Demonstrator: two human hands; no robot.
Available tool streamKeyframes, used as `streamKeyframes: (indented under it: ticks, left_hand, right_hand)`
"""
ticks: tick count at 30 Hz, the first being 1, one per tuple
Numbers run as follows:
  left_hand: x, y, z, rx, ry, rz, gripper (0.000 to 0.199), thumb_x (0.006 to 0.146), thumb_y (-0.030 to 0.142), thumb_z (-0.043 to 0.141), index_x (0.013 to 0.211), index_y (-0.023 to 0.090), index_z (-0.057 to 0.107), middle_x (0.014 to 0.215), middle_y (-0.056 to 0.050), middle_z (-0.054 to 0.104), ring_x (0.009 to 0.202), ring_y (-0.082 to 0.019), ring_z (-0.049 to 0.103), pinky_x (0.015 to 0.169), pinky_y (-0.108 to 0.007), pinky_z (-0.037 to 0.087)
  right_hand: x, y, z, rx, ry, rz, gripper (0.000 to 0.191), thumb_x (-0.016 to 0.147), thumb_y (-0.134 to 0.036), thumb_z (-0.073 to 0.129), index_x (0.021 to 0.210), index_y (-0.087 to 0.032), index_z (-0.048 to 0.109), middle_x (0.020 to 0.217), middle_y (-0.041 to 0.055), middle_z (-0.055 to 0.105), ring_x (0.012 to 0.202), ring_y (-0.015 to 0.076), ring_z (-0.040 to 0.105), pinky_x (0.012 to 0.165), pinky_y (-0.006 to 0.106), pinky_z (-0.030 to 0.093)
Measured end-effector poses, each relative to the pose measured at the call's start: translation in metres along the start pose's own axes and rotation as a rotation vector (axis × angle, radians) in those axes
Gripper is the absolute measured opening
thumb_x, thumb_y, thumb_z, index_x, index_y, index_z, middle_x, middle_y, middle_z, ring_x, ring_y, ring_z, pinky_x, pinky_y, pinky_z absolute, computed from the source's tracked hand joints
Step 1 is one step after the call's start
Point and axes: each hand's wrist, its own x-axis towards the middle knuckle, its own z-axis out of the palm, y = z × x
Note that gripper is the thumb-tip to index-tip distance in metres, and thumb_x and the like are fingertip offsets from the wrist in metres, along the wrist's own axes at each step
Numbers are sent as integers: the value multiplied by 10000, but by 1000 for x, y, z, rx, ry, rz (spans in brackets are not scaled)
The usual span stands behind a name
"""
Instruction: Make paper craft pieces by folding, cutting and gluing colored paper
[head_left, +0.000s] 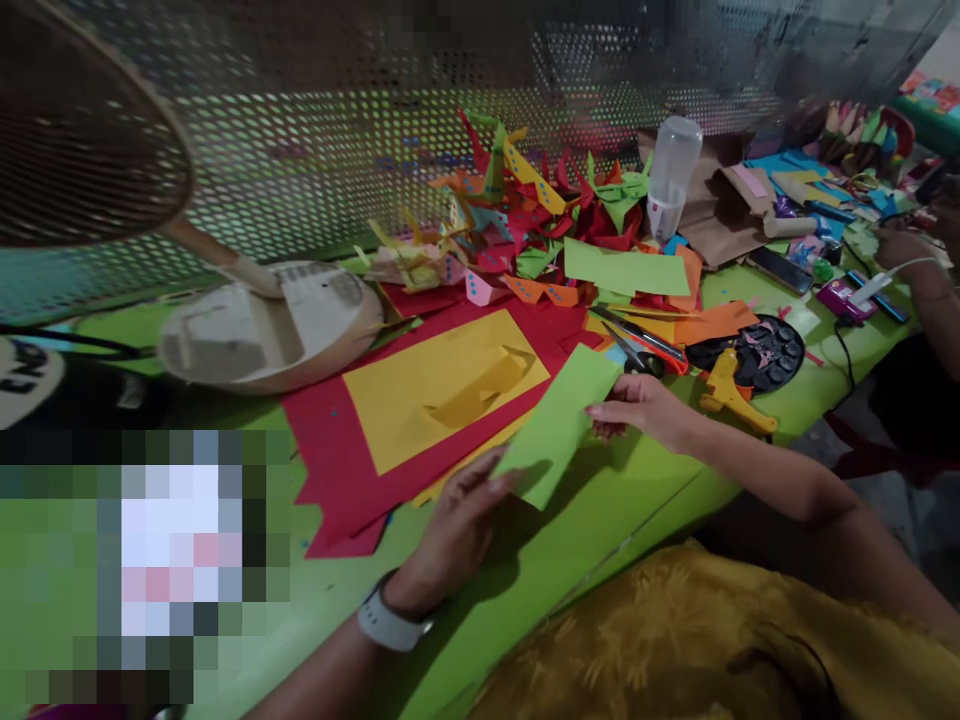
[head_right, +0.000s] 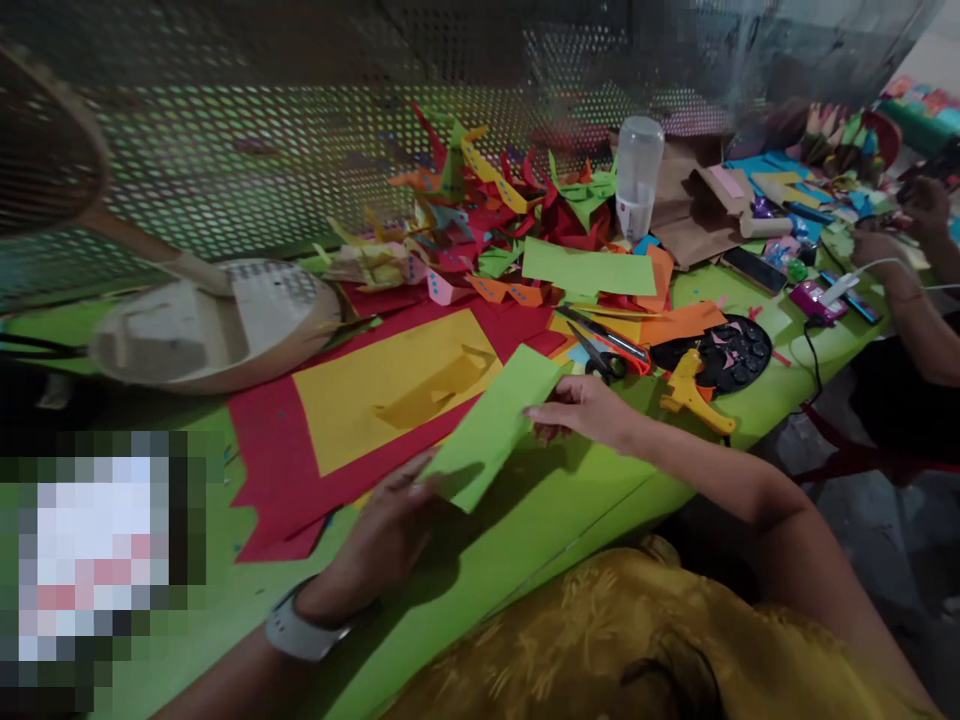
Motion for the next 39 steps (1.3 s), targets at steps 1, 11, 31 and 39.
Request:
streamKeyframes:
  ticks: [1, 11, 31, 39]
  left_hand:
    - [1, 4, 0, -57, -30, 6, 503, 516, 576, 868, 872, 226, 812, 814, -78, 786, 710, -260, 724, 663, -360, 616]
    - [-4, 2, 15, 64, -29, -124, 396, 512, 376, 945, 819, 196, 772, 772, -39, 789, 608, -167, 701, 568, -237, 578]
    - [4, -2, 14, -188, 63, -114, 335, 467, 331, 970, 711, 215, 773, 727, 4, 783, 666, -119, 704, 635, -153, 562]
    - [5, -6, 11, -243, 134, -119, 313, 466, 316, 969, 660, 193, 756, 707, -1, 774, 631, -106, 684, 567, -145, 535]
  right_hand:
    - [1, -2, -2, -9, -42, 27, 327, 660, -424, 830, 709, -153, 654, 618, -32, 650, 546, 75, 580, 538, 206, 441]
    - [-4, -17, -3, -749, 94, -165, 183, 922, -343, 594, 910, -173, 658, 881, 40, 704, 758, 148, 651, 688, 276, 510]
    - [9, -33, -47, -1523, 360, 256, 242, 798, -325, 635, 963, -157, 689, 1001, 187, 710, 897, 344, 677, 690, 386, 478]
    - [-8, -28, -49, -1187, 441, 161, 118, 700, -277, 700, 727, -217, 601, 797, 95, 708, 762, 290, 685, 635, 362, 479]
